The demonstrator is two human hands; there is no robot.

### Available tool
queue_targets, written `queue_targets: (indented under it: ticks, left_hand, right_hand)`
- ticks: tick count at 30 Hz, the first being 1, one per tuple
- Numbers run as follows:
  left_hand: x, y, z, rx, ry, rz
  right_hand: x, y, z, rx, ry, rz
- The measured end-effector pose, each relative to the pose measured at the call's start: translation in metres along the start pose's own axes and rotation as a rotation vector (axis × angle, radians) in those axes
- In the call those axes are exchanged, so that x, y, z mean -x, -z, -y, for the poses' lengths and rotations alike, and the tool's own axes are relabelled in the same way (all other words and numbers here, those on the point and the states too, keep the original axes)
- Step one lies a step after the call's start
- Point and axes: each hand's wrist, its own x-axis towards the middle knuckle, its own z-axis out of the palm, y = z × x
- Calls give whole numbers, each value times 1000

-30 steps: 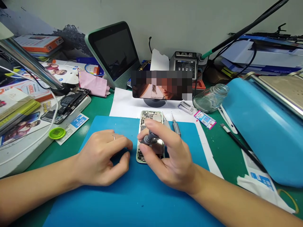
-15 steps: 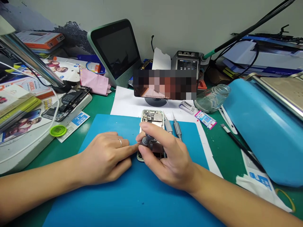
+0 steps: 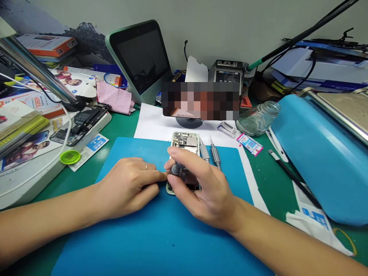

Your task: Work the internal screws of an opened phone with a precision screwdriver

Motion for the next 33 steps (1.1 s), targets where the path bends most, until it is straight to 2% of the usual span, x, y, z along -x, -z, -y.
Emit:
queue_targets:
  ticks: [18,33]
  left_hand:
    - [-2,1,2,23,8,26]
    - [-3,2,1,20,6,60]
  right_hand:
    - [-2,2,2,31,67,9]
    - [-9,7,3,25,135,108]
